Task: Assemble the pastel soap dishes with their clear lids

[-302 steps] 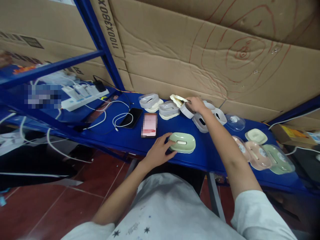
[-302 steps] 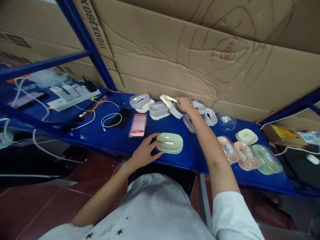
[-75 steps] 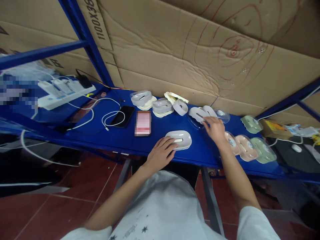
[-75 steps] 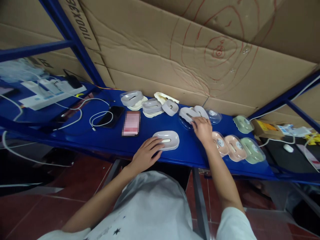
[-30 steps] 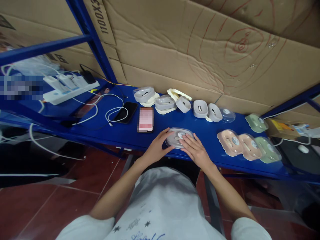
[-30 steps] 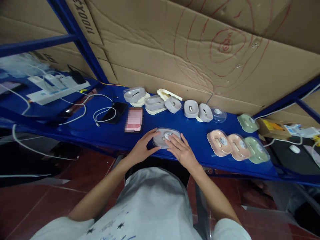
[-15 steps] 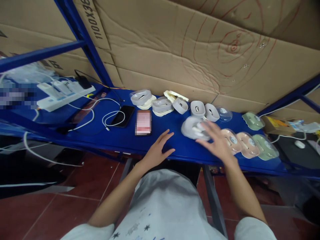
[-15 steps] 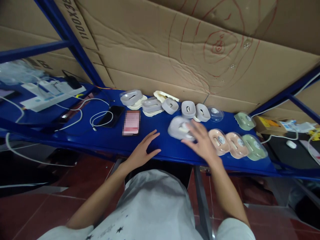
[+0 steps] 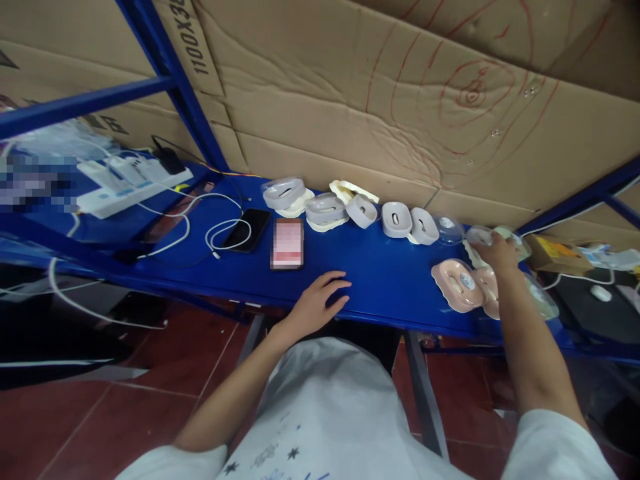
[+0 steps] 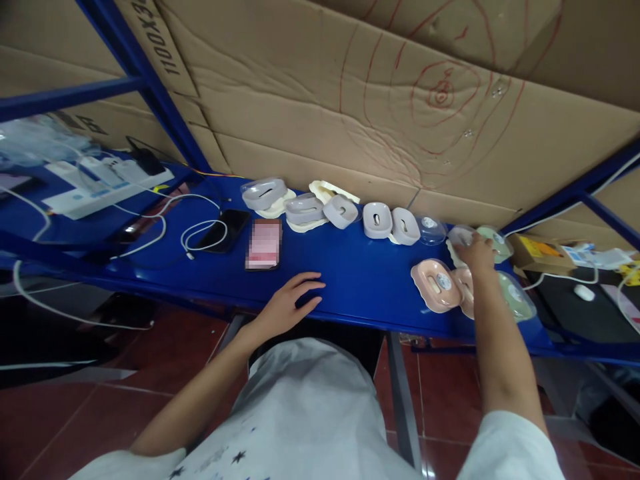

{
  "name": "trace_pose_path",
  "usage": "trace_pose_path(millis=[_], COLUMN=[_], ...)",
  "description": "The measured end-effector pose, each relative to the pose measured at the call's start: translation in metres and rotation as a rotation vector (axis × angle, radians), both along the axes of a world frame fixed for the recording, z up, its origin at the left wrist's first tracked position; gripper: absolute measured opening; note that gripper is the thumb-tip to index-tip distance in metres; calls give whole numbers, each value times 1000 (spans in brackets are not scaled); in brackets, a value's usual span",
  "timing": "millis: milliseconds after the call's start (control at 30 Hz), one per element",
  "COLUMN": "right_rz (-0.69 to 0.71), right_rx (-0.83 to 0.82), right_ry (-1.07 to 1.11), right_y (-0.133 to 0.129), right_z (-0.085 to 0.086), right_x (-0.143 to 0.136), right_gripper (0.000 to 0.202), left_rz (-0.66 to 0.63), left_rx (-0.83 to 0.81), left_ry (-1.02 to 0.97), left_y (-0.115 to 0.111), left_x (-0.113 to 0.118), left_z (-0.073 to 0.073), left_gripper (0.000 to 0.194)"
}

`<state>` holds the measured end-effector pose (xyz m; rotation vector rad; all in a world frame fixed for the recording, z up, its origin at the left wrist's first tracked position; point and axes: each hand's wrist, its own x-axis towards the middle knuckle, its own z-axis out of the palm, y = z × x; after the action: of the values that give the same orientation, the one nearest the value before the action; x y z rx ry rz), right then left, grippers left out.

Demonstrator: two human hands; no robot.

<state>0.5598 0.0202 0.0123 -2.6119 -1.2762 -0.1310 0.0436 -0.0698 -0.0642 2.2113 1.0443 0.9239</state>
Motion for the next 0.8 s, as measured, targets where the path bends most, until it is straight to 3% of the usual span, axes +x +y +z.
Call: trace_pose_path(millis=[100, 333, 600, 800], right_rz=[9, -1, -86, -23], right_rx=[-14, -31, -153, -186], right_ry=[31, 24, 58, 33], right_y=[1, -10, -16, -10], right_z=[-3, 7, 12, 10], right_x=[5, 10, 10, 11], right_gripper=[74, 72, 89, 90], left_rz=[1, 0, -4, -1], left_rx=[11, 39, 68, 77], left_ry=[18, 17, 42, 58], left_y=[-1, -1, 0, 0], left_x=[1, 1, 2, 3], left_z=[0, -3, -6, -7], left_gripper=[26, 24, 25, 25])
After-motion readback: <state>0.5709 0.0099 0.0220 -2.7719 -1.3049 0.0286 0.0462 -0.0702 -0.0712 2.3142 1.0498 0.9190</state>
